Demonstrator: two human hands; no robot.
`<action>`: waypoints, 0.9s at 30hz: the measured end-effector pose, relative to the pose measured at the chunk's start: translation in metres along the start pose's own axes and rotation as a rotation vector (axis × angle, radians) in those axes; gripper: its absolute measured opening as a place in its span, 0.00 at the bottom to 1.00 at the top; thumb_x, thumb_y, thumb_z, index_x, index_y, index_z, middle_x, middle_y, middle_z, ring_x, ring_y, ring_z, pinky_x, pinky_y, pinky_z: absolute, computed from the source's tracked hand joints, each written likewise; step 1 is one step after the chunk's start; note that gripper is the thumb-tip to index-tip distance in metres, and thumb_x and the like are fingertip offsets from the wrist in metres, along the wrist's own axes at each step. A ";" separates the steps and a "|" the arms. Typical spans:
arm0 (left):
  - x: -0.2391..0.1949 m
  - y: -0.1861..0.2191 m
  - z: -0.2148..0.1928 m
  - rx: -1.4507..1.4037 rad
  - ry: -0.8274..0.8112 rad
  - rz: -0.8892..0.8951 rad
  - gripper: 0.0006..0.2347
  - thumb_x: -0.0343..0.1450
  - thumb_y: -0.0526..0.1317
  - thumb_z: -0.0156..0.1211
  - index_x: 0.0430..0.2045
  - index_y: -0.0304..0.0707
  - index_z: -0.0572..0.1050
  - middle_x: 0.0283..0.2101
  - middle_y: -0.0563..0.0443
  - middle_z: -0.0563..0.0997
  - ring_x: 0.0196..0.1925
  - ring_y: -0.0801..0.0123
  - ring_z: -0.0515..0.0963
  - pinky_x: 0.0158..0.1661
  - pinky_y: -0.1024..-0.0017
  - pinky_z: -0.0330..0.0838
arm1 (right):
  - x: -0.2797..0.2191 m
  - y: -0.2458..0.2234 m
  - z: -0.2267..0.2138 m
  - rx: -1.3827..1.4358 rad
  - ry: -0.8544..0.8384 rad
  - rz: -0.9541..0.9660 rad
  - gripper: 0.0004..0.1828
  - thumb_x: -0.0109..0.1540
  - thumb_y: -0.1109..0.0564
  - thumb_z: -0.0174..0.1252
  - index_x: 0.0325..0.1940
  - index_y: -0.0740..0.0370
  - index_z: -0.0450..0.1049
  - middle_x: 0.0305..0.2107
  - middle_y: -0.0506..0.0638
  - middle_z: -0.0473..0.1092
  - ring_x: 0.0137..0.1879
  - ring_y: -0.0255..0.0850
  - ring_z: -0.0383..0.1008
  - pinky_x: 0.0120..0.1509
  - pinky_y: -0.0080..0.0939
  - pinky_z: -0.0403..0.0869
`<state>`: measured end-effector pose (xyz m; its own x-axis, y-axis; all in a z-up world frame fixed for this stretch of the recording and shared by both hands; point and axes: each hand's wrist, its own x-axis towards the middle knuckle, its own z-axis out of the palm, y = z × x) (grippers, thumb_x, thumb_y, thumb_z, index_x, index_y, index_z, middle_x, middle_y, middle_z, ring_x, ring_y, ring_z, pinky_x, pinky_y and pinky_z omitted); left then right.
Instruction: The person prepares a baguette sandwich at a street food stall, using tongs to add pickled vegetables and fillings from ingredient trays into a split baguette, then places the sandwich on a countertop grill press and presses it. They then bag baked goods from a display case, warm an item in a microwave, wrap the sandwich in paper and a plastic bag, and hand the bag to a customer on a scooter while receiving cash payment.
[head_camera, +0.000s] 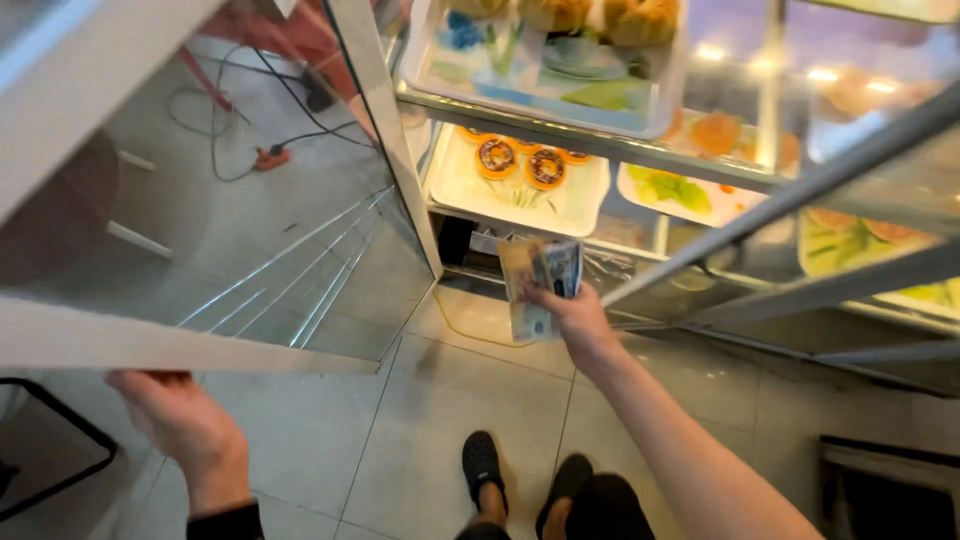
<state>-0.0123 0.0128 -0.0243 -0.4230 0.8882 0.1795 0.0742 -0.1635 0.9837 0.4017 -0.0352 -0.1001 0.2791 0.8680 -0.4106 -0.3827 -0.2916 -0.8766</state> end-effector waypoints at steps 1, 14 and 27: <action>0.000 -0.012 0.002 0.121 0.002 0.121 0.31 0.85 0.61 0.38 0.70 0.28 0.56 0.68 0.41 0.64 0.72 0.58 0.67 0.71 0.62 0.61 | 0.010 0.015 0.006 -0.013 -0.012 0.018 0.18 0.58 0.55 0.68 0.51 0.62 0.78 0.45 0.48 0.80 0.50 0.36 0.79 0.56 0.41 0.76; -0.135 -0.474 0.287 0.171 -0.535 -0.331 0.09 0.72 0.39 0.64 0.33 0.29 0.79 0.25 0.52 0.79 0.28 0.74 0.75 0.31 0.75 0.71 | 0.222 0.281 -0.068 -0.069 0.047 0.278 0.21 0.59 0.55 0.68 0.53 0.64 0.76 0.42 0.51 0.79 0.45 0.37 0.79 0.50 0.40 0.77; -0.039 -0.717 0.518 0.126 -0.880 0.154 0.17 0.72 0.50 0.64 0.28 0.31 0.79 0.24 0.50 0.77 0.26 0.67 0.74 0.29 0.63 0.69 | 0.377 0.427 -0.169 0.288 0.389 0.052 0.11 0.65 0.52 0.59 0.46 0.59 0.72 0.34 0.50 0.74 0.38 0.44 0.77 0.42 0.44 0.75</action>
<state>0.4192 0.3178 -0.7354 0.4403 0.8762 0.1959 0.1934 -0.3056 0.9323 0.4922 0.0997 -0.6716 0.5407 0.6247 -0.5633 -0.6177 -0.1596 -0.7700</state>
